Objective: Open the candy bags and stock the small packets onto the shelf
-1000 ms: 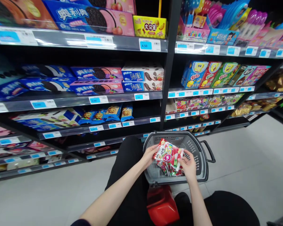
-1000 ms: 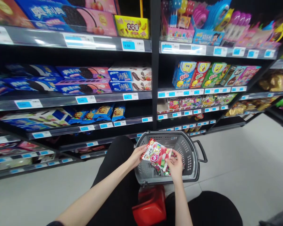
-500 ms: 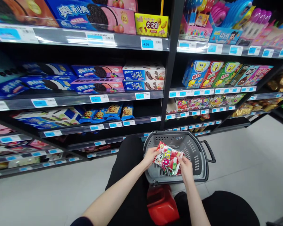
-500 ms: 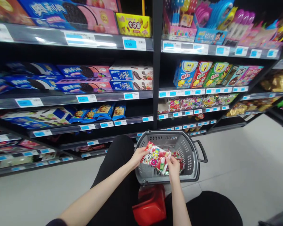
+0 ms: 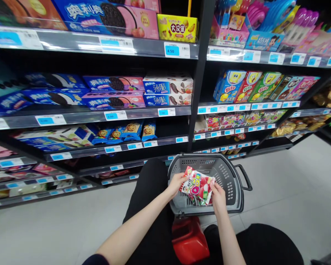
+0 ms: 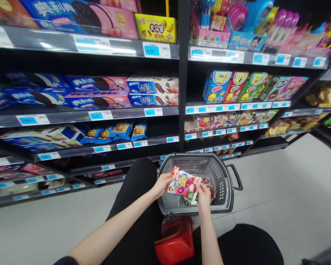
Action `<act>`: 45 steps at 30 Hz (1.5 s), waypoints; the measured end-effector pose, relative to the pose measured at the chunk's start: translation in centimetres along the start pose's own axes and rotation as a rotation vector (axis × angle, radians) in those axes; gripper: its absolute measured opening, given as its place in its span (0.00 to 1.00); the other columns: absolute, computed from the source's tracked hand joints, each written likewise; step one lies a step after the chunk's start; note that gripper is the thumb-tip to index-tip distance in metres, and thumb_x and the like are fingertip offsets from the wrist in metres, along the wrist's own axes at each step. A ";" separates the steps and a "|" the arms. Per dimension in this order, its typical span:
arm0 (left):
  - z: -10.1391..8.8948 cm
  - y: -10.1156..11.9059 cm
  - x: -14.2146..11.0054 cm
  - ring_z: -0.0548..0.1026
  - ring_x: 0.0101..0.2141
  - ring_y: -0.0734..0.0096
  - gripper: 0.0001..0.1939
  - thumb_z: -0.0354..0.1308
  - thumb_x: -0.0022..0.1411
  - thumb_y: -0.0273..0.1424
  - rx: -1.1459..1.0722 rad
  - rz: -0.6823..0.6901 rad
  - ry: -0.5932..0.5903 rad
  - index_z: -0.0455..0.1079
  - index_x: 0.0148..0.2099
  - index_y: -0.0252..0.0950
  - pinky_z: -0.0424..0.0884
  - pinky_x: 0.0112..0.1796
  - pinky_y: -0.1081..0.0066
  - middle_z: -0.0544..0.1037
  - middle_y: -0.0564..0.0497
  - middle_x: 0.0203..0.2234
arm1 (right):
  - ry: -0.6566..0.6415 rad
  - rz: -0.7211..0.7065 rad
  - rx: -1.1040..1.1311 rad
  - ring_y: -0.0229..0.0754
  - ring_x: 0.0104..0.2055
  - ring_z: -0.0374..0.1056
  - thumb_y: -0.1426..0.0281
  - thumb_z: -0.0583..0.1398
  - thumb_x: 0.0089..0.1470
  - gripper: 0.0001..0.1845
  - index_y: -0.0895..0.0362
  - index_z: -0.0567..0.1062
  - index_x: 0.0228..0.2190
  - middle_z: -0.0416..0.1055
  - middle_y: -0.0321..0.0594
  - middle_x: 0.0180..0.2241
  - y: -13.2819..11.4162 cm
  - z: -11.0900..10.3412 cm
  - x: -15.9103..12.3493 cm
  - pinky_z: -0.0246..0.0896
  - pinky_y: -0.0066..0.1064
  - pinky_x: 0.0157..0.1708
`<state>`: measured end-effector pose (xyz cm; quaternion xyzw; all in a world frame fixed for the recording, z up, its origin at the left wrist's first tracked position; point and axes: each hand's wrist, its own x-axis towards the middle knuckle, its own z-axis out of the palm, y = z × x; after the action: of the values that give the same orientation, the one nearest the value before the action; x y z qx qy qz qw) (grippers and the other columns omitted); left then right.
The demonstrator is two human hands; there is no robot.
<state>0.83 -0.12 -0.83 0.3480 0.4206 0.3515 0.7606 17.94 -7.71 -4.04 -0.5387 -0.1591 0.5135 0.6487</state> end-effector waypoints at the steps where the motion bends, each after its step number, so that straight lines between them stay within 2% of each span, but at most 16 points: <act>1: 0.0 0.0 0.0 0.76 0.27 0.60 0.18 0.66 0.38 0.36 0.002 -0.001 0.003 0.74 0.31 0.28 0.70 0.33 0.64 0.78 0.45 0.22 | 0.003 0.004 -0.003 0.43 0.26 0.71 0.62 0.66 0.35 0.16 0.58 0.75 0.27 0.75 0.36 0.24 -0.1 0.0 0.0 0.65 0.30 0.25; 13: -0.4 -0.5 0.4 0.75 0.26 0.62 0.17 0.67 0.36 0.34 0.009 -0.018 0.026 0.74 0.29 0.27 0.69 0.32 0.65 0.78 0.44 0.22 | 0.050 -0.010 -0.047 0.44 0.26 0.70 0.61 0.67 0.30 0.18 0.59 0.76 0.25 0.75 0.39 0.24 0.6 -0.5 0.6 0.65 0.32 0.26; 16: -0.4 -0.5 0.4 0.75 0.26 0.62 0.17 0.67 0.36 0.35 0.017 -0.022 0.025 0.74 0.29 0.28 0.69 0.32 0.65 0.78 0.44 0.23 | 0.015 -0.008 -0.069 0.42 0.23 0.69 0.60 0.67 0.32 0.18 0.60 0.76 0.25 0.74 0.39 0.23 0.5 -0.4 0.5 0.62 0.30 0.22; 18: -0.5 -0.5 0.5 0.75 0.27 0.62 0.18 0.67 0.37 0.36 0.040 -0.016 0.021 0.74 0.30 0.28 0.68 0.33 0.65 0.78 0.45 0.22 | -0.012 -0.010 -0.123 0.39 0.18 0.65 0.58 0.66 0.33 0.19 0.59 0.76 0.25 0.72 0.36 0.19 0.1 -0.5 0.4 0.57 0.27 0.16; 21: -0.9 -0.3 0.7 0.74 0.28 0.62 0.17 0.65 0.38 0.38 0.183 0.024 0.018 0.75 0.30 0.30 0.67 0.33 0.66 0.78 0.47 0.23 | -0.005 -0.056 -0.252 0.32 0.12 0.56 0.56 0.65 0.34 0.18 0.59 0.76 0.24 0.65 0.31 0.12 -0.6 -0.9 0.4 0.48 0.24 0.11; 25: -1.6 0.0 0.9 0.72 0.30 0.66 0.12 0.63 0.41 0.38 0.564 0.265 0.089 0.75 0.24 0.33 0.65 0.34 0.72 0.76 0.51 0.24 | -0.023 -0.143 -0.399 0.32 0.11 0.54 0.56 0.64 0.37 0.18 0.60 0.76 0.23 0.60 0.29 0.08 -1.2 -1.4 0.5 0.49 0.24 0.11; 27: -1.7 0.0 0.9 0.71 0.28 0.68 0.11 0.61 0.44 0.38 0.706 0.297 0.131 0.74 0.21 0.34 0.65 0.32 0.73 0.74 0.52 0.21 | -0.056 -0.140 -0.391 0.36 0.13 0.60 0.57 0.63 0.38 0.18 0.61 0.77 0.23 0.65 0.32 0.11 -1.3 -1.5 0.5 0.57 0.26 0.14; 30: -1.6 0.0 0.7 0.71 0.24 0.71 0.11 0.56 0.48 0.34 0.745 0.150 0.130 0.75 0.28 0.33 0.66 0.27 0.74 0.74 0.53 0.20 | -0.112 -0.178 -0.361 0.45 0.26 0.71 0.61 0.64 0.36 0.16 0.60 0.78 0.26 0.75 0.42 0.24 -1.4 -1.6 0.6 0.67 0.36 0.30; 32: -1.5 -0.1 0.6 0.72 0.24 0.71 0.13 0.54 0.48 0.29 0.678 0.061 0.096 0.75 0.37 0.33 0.67 0.26 0.74 0.77 0.52 0.25 | -0.153 -0.267 -0.373 0.48 0.35 0.71 0.66 0.64 0.36 0.12 0.59 0.78 0.26 0.76 0.44 0.30 -1.5 -1.6 0.6 0.65 0.40 0.40; 34: -1.4 -0.3 0.6 0.74 0.27 0.71 0.18 0.52 0.47 0.24 0.599 0.041 0.062 0.73 0.41 0.34 0.70 0.27 0.73 0.78 0.49 0.33 | -0.188 -0.359 -0.389 0.47 0.39 0.70 0.69 0.63 0.37 0.08 0.57 0.79 0.25 0.76 0.45 0.33 -1.7 -1.7 0.6 0.63 0.41 0.44; 37: -1.5 -0.7 1.0 0.75 0.36 0.66 0.19 0.51 0.44 0.21 0.557 0.152 0.025 0.74 0.39 0.34 0.71 0.34 0.70 0.76 0.48 0.40 | -0.208 -0.434 -0.388 0.46 0.37 0.71 0.72 0.61 0.38 0.06 0.56 0.79 0.23 0.76 0.45 0.31 -2.1 -1.7 0.4 0.64 0.42 0.42; 40: -1.7 -0.9 1.3 0.74 0.40 0.63 0.17 0.53 0.42 0.22 0.545 0.290 0.024 0.75 0.37 0.33 0.68 0.43 0.67 0.77 0.48 0.38 | -0.218 -0.456 -0.384 0.46 0.37 0.71 0.74 0.60 0.38 0.06 0.56 0.78 0.22 0.76 0.45 0.31 -2.5 -1.6 0.1 0.65 0.41 0.40; 42: -1.7 -0.8 1.4 0.74 0.41 0.63 0.17 0.55 0.43 0.23 0.508 0.311 0.023 0.75 0.38 0.33 0.67 0.44 0.66 0.77 0.47 0.38 | -0.216 -0.462 -0.388 0.46 0.37 0.71 0.74 0.60 0.38 0.06 0.56 0.78 0.22 0.76 0.46 0.31 -2.8 -1.5 -0.1 0.66 0.40 0.39; 45: -1.5 -0.5 1.3 0.74 0.39 0.63 0.19 0.56 0.43 0.25 0.508 0.297 0.028 0.73 0.41 0.32 0.68 0.41 0.67 0.77 0.45 0.38 | -0.195 -0.475 -0.391 0.46 0.37 0.71 0.72 0.61 0.39 0.05 0.57 0.78 0.22 0.76 0.46 0.31 -3.0 -1.3 -0.3 0.66 0.40 0.39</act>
<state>0.15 1.02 -2.30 0.5802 0.4501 0.3472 0.5832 20.29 -8.29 -1.86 -0.5492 -0.4372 0.3566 0.6165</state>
